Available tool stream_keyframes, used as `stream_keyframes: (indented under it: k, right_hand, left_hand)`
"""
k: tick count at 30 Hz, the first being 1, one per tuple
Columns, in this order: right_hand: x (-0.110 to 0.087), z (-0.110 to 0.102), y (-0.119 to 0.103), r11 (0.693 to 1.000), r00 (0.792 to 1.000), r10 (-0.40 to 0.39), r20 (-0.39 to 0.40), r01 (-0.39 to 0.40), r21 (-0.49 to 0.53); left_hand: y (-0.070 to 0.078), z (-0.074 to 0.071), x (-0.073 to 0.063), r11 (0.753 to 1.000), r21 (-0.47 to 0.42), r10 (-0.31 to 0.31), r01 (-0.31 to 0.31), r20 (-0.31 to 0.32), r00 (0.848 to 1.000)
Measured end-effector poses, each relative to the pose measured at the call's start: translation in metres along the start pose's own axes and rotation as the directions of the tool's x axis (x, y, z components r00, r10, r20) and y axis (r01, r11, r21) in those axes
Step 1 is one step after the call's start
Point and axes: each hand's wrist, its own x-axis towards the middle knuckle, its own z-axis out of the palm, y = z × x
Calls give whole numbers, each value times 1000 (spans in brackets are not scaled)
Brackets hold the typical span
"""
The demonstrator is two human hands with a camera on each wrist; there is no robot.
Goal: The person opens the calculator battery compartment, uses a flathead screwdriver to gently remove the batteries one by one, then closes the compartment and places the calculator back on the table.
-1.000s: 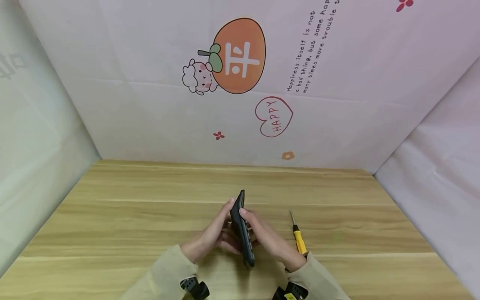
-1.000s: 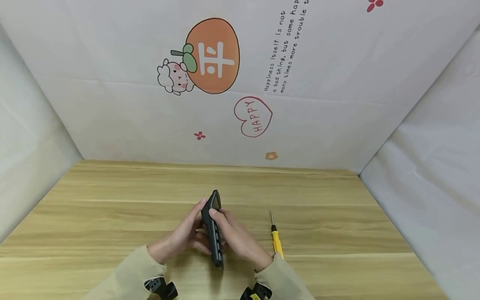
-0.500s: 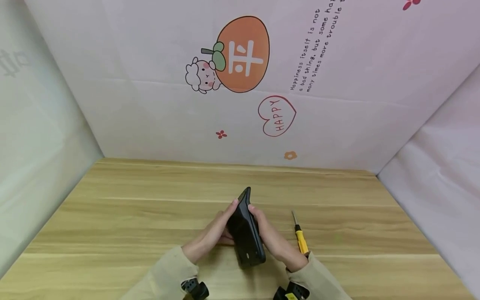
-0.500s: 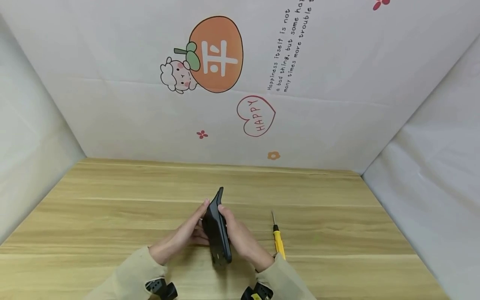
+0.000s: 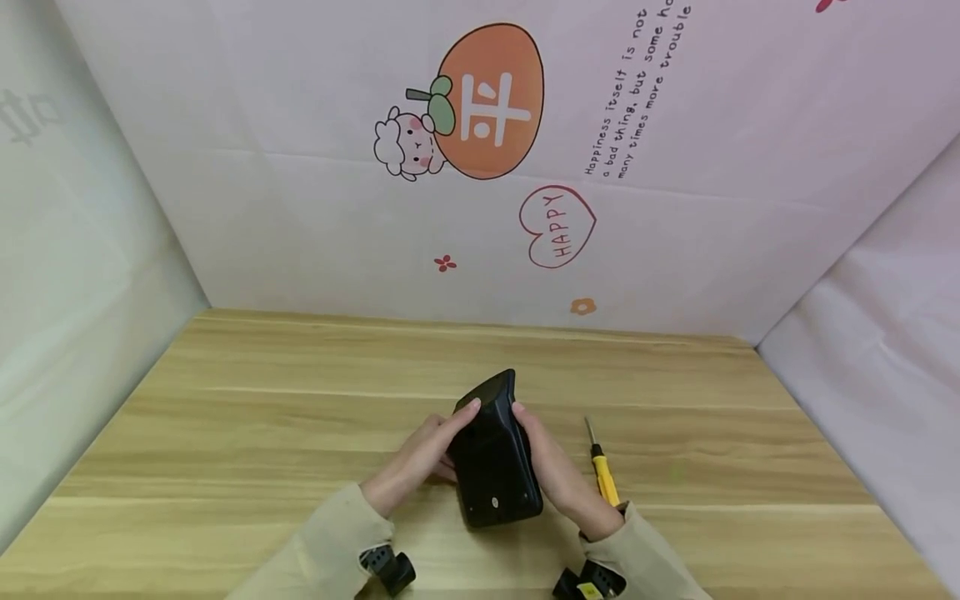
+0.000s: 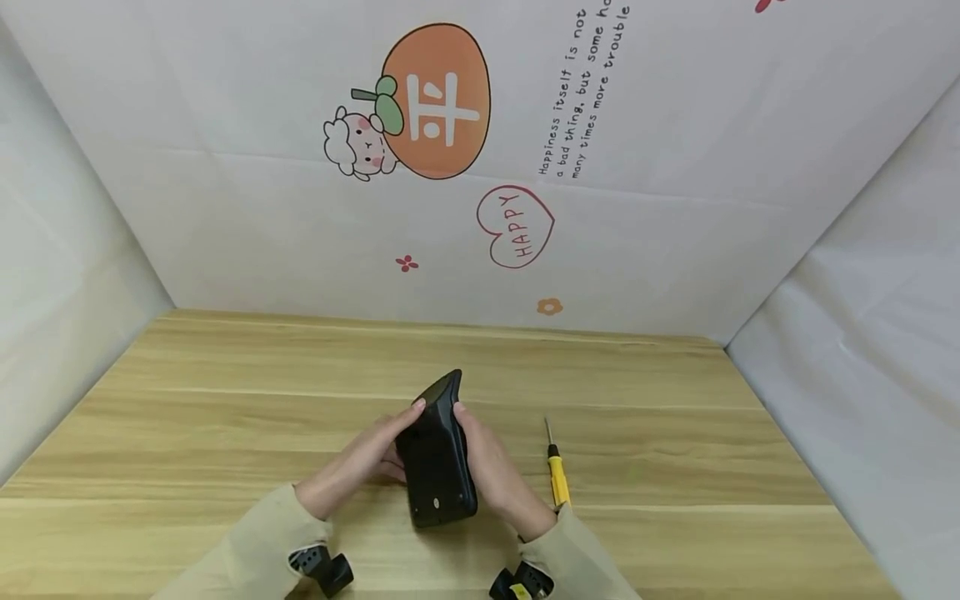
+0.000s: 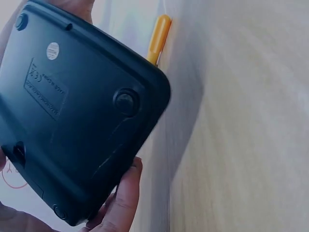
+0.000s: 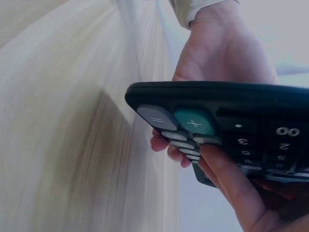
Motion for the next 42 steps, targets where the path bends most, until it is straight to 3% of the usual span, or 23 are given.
stream_keyframes:
  k: [7,15,21,28,34,37,42]
  right_hand:
    - [1,-3,1,996,999,-50,-17,48,-77]
    - [1,-4,3,988,991,-60,-117,42,-150]
    - [-1,-6,4,982,983,-108,-146,82,-169]
    - [-1,-7,5,985,970,-53,-238,12,-170]
    - [-1,-6,8,983,938,-8,-346,-56,-174]
    - [-1,-6,11,971,934,-29,-355,-58,-232]
    - [0,-7,14,957,945,-52,-322,-45,-287]
  left_hand:
    - [2,-1,-2,999,32,-37,39,-65,997]
    - [0,1,-5,997,37,-60,66,-147,987]
    - [-4,0,-5,998,31,-51,57,-166,985]
    - [-4,-3,-7,993,93,-55,77,-220,974]
    - [-5,-5,-7,989,133,-35,66,-223,974]
    - [-4,-6,-8,989,129,-37,67,-224,974]
    - [-3,-9,-9,989,134,-37,68,-224,974]
